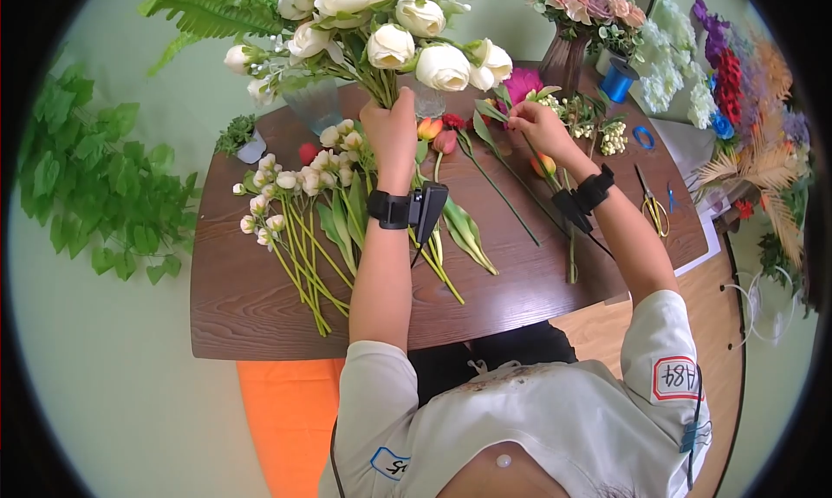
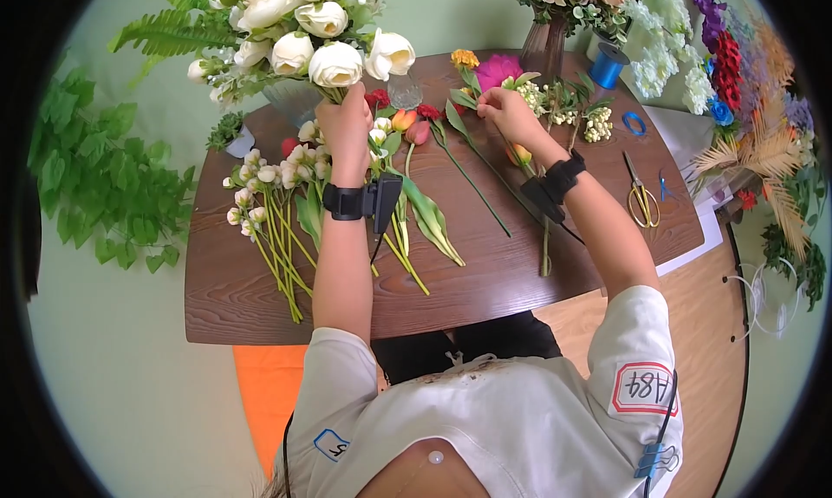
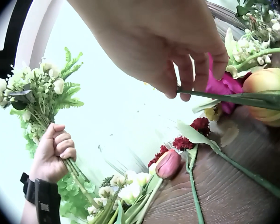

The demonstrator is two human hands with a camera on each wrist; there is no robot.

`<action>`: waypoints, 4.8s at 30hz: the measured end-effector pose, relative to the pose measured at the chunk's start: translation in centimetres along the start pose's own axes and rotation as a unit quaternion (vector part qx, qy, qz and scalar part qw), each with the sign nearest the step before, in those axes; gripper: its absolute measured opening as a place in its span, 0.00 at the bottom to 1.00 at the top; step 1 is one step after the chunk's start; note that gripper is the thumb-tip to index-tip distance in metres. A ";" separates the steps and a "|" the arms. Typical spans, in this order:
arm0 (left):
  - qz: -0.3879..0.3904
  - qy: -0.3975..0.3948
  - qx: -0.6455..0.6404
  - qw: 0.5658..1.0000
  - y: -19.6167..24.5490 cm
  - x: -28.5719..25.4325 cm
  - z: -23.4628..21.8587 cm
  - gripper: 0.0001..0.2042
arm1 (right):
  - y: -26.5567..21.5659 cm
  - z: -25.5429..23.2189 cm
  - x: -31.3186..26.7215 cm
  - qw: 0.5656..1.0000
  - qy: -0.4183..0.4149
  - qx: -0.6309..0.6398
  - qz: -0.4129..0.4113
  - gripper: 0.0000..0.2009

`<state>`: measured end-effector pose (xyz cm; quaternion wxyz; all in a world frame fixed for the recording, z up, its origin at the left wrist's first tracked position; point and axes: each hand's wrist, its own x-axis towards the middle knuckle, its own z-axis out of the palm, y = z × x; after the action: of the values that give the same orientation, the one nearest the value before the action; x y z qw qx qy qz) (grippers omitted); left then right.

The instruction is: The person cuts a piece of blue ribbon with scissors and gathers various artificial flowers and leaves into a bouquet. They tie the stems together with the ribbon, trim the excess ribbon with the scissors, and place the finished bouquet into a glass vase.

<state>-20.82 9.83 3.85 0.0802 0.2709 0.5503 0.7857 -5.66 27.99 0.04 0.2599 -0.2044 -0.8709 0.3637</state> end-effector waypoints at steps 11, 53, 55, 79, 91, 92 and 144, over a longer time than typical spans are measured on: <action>-0.059 0.009 -0.100 0.993 1.2 -0.5 0.5 0.16 | -5.2 -1.8 -0.3 0.962 0.209 0.169 -0.053 0.11; 0.034 -0.225 -0.082 0.970 1.2 -1.7 0.5 0.29 | -16.2 3.5 -1.5 0.935 0.186 -0.094 -0.288 0.07; 0.041 -0.220 -0.079 0.971 1.8 -2.0 0.7 0.31 | -16.5 3.4 -1.6 0.939 0.182 -0.122 -0.265 0.07; 0.034 -0.137 -0.084 0.986 1.7 -2.8 1.8 0.32 | -16.4 3.2 -1.7 0.984 0.054 0.094 -0.142 0.12; -0.070 -0.232 -0.135 0.961 0.5 -2.4 2.2 0.27 | -1.1 3.6 5.3 0.976 -0.143 0.142 -0.082 0.19; -0.062 -0.250 -0.125 0.958 1.0 -2.5 2.1 0.28 | -2.7 2.1 6.3 0.971 -0.164 0.161 -0.067 0.18; 0.192 -0.176 0.105 0.960 -0.6 -2.1 2.2 0.08 | -6.5 3.8 5.4 0.949 -0.191 0.229 -0.105 0.18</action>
<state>-18.01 10.96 3.16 -0.0056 0.5128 0.5443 0.6639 -13.28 24.72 4.19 0.1655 0.0268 -0.8140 0.5562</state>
